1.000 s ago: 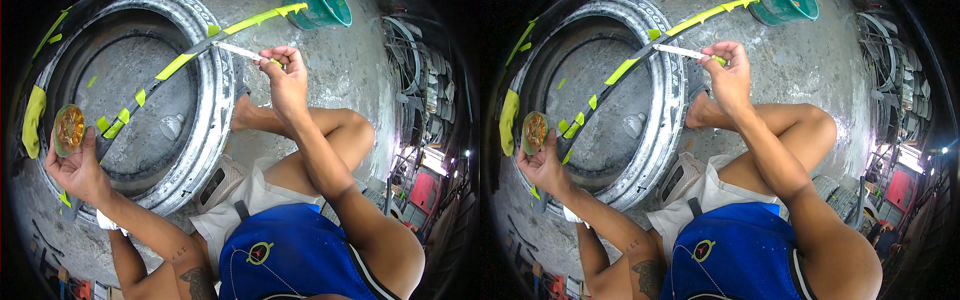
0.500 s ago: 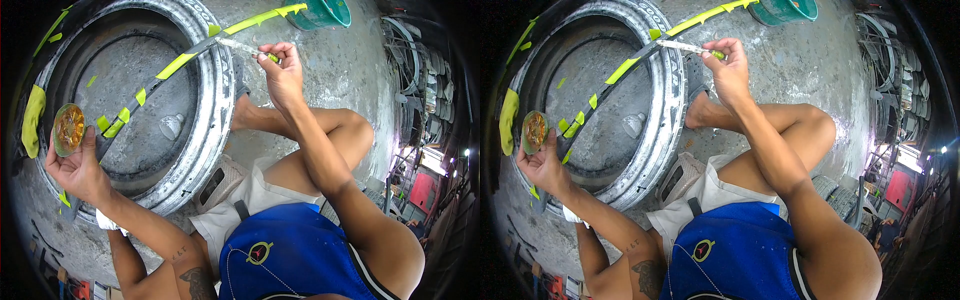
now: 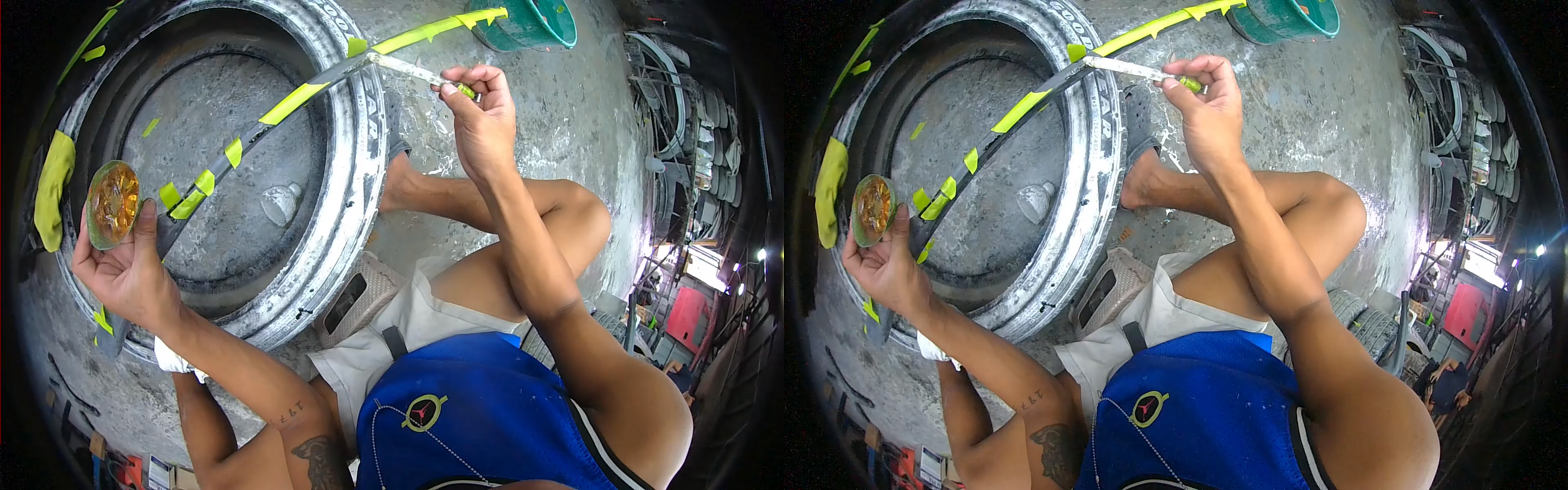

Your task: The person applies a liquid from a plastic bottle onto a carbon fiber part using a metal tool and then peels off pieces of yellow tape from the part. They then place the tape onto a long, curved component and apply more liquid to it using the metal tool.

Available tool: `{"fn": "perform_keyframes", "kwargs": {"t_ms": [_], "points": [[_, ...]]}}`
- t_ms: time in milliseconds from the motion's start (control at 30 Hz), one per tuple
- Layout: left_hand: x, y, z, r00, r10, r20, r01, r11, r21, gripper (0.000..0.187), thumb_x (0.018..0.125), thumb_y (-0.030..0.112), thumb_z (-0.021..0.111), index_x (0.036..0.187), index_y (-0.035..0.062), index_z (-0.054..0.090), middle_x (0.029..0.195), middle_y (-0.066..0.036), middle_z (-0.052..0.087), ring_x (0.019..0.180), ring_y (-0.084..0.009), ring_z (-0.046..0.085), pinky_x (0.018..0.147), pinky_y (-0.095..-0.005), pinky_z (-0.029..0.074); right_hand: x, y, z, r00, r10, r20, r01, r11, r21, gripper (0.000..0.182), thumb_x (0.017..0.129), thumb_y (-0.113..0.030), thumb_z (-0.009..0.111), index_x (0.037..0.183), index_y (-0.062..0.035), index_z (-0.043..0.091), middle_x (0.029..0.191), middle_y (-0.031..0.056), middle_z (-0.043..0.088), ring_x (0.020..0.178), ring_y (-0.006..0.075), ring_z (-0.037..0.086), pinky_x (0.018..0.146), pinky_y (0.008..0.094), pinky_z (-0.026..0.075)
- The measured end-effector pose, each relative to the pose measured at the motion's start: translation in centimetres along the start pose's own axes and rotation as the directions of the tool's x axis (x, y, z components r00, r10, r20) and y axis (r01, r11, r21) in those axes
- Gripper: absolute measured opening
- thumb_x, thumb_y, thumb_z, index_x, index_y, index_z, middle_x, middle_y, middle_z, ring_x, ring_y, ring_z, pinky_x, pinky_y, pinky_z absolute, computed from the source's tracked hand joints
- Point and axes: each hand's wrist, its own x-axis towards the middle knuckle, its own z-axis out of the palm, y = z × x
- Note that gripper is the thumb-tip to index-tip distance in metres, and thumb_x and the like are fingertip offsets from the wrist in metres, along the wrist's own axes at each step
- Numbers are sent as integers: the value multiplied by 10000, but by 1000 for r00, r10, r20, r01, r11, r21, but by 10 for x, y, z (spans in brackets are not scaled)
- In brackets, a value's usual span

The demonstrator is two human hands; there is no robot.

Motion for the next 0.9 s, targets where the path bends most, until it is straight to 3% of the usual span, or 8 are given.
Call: {"fn": "perform_keyframes", "kwargs": {"t_ms": [233,500,567,900], "points": [[0,1,1,1000,-11,1,11,999,-33,572,742,-176,740,1200,-35,427,1304,-266,528,1181,-321,592,1015,-428,522,-2,-1,4,999,29,18,-29,999,13,284,870,116,601,1047,-59,464,1099,132,602,1013,198,606,924,356,537],[0,2,3,1000,27,13,-26,998,-59,574,740,-161,755,1190,-44,417,1265,-264,541,1162,-330,600,981,-449,545,-14,-4,23,996,-19,88,14,998,55,271,876,111,602,1065,-38,477,1097,134,608,980,190,619,913,356,544],[0,3,2,1000,19,13,-19,998,-62,576,736,-150,766,1180,-37,416,1266,-263,539,1167,-329,596,984,-450,546,-17,-3,24,993,6,117,-9,1000,29,268,887,110,599,1083,-46,502,1110,120,607,1007,180,590,955,367,497],[2,3,4,998,61,14,-59,992,-114,601,723,-163,766,1177,-42,392,1294,-274,503,1189,-343,575,990,-462,543,-28,3,27,989,42,143,-35,998,-55,234,892,91,595,1079,-20,509,1086,134,622,1010,193,625,912,340,542]]}}
